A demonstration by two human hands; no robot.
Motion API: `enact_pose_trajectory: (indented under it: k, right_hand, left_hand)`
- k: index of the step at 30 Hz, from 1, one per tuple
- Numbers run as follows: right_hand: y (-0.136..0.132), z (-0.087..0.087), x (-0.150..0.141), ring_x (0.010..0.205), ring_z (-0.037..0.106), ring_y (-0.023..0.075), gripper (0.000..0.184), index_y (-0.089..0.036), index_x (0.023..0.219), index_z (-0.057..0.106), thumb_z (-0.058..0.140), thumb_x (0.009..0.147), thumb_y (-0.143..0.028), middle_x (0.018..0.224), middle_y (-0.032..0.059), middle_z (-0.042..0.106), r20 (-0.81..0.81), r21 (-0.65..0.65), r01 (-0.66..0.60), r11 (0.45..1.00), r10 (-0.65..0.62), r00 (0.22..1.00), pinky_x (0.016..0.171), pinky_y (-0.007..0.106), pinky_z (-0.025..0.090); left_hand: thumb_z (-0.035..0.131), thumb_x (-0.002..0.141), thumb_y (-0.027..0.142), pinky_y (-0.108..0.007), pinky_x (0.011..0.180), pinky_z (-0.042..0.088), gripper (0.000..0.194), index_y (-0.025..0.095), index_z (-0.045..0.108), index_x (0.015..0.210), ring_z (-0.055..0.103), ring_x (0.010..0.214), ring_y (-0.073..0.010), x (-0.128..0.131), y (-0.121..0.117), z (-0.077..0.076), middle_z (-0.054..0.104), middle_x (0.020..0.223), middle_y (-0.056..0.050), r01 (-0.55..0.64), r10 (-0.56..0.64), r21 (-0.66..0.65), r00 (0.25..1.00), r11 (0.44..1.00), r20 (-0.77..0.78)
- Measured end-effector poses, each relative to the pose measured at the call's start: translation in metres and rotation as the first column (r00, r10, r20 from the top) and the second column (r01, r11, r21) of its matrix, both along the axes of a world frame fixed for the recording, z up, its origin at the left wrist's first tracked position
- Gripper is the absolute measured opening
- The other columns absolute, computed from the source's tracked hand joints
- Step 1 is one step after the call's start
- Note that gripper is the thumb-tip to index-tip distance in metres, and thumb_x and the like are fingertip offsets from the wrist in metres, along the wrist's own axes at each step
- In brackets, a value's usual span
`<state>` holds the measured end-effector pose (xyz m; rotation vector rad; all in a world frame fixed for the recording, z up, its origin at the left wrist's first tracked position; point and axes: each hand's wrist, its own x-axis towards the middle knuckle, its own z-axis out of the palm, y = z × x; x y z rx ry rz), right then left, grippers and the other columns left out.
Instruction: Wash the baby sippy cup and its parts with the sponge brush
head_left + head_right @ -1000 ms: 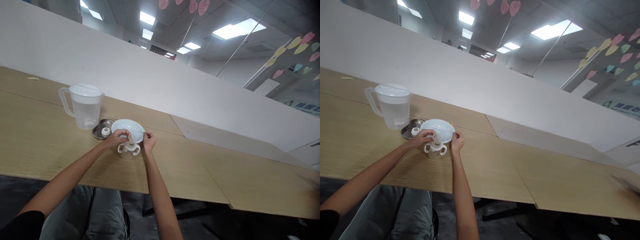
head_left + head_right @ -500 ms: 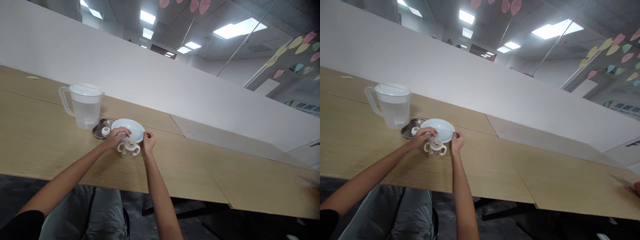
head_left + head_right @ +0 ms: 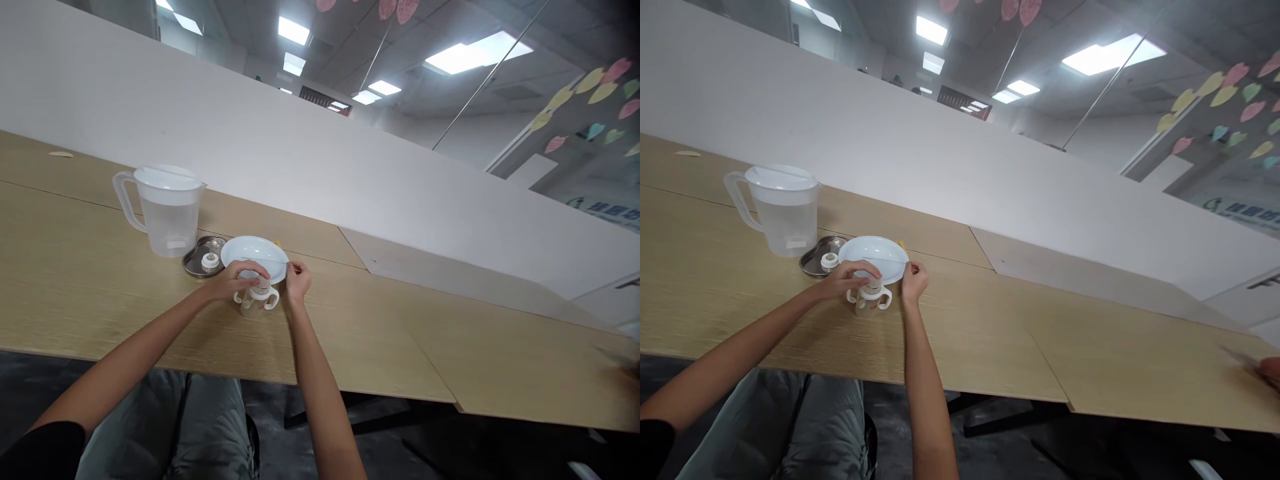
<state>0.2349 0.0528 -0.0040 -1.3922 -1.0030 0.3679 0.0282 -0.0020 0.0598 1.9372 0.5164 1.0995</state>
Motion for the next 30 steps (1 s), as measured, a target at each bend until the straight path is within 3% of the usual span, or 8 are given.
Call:
enact_pose_trajectory:
  k: [10, 30]
  right_hand:
    - [-0.0040, 0.0051, -0.0031, 0.067, 0.060, 0.0170, 0.023, -0.016, 0.077, 0.066, 0.055, 0.073, -0.036, 0.072, 0.0044, 0.069, 0.013, -0.002, 0.011, 1.000, -0.011, 1.000, 0.066, 0.027, 0.046]
    - [-0.0054, 0.0051, -0.0036, 0.069, 0.061, 0.0175, 0.021, -0.016, 0.078, 0.065, 0.055, 0.074, -0.035, 0.075, 0.0051, 0.070, -0.023, -0.001, -0.003, 1.000, 0.003, 1.000, 0.067, 0.028, 0.047]
  left_hand:
    - [0.069, 0.076, 0.043, -0.032, 0.090, 0.046, 0.031, 0.018, 0.074, 0.095, 0.063, 0.098, -0.0257, 0.0012, -0.0045, 0.0041, 0.071, 0.100, -0.010, -0.009, 0.010, 0.009, 1.000, 1.000, -0.020]
    - [0.074, 0.072, 0.040, -0.032, 0.086, 0.047, 0.032, 0.017, 0.072, 0.095, 0.064, 0.096, -0.0247, 0.0004, -0.0022, 0.0020, 0.071, 0.100, -0.010, 0.063, -0.056, -0.112, 0.996, 0.992, 0.065]
